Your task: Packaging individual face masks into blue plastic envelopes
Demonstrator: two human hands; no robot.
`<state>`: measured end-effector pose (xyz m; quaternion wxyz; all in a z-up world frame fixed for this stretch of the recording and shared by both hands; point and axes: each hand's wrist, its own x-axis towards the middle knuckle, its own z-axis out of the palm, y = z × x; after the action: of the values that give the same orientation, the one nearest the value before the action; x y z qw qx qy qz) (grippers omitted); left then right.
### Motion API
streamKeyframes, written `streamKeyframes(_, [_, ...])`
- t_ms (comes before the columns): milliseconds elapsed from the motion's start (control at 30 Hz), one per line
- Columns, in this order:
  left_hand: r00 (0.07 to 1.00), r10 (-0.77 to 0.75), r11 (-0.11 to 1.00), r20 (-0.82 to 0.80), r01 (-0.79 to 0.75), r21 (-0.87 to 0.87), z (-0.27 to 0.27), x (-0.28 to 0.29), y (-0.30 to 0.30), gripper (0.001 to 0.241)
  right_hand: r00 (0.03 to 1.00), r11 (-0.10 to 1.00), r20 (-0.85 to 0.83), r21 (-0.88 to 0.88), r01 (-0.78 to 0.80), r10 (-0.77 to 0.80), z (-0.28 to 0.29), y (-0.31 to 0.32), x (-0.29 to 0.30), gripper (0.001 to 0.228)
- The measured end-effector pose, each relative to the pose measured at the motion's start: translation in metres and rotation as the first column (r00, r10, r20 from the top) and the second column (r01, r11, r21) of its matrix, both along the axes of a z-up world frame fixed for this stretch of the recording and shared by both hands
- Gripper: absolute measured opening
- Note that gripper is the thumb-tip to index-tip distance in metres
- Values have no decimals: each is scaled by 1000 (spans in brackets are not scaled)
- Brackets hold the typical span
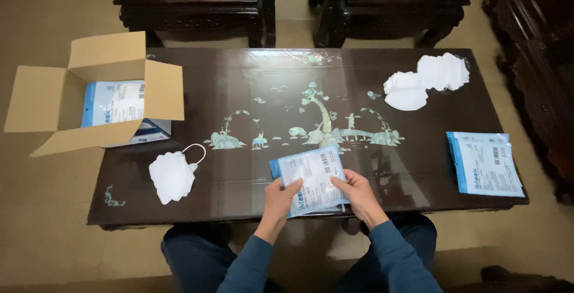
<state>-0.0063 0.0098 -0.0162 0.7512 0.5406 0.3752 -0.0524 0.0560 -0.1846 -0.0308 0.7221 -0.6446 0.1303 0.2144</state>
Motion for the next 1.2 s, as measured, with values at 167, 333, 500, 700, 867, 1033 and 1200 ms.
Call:
streamKeyframes(167, [999, -42, 998, -25, 43, 44, -14, 3, 3, 31, 999, 998, -30, 63, -23, 25, -17, 1, 1, 29])
streamKeyframes(333, [992, -113, 993, -63, 114, 9, -57, 1, 13, 33, 1000, 998, -20, 56, 0, 1, -16, 4, 0, 33])
streamKeyframes(500, [994, -107, 993, 11, 106, 50, 0, 0, 15, 35, 999, 999, -18, 3, -39, 39, -3, 15, -5, 30])
streamKeyframes(700, [986, -121, 932, 113, 74, 355, 0, -10, 10, 71, 873, 821, 419, -570, 40, 248, -6, 25, -11, 61])
streamKeyframes(867, [880, -426, 271, 209, -97, 958, -28, -22, -2, 75, 412, 594, 634, -768, 239, 654, -19, 46, -20, 53])
streamKeyframes(1033, [802, -502, -154, -325, 288, 945, -42, -19, 3, 55, 321, 407, 437, -900, 158, 840, -53, 50, -32, 53])
streamKeyframes(1200, [889, -423, 103, -174, 238, 966, -44, -14, 10, 67, 351, 366, 367, -928, 73, 861, -42, 49, -29, 52])
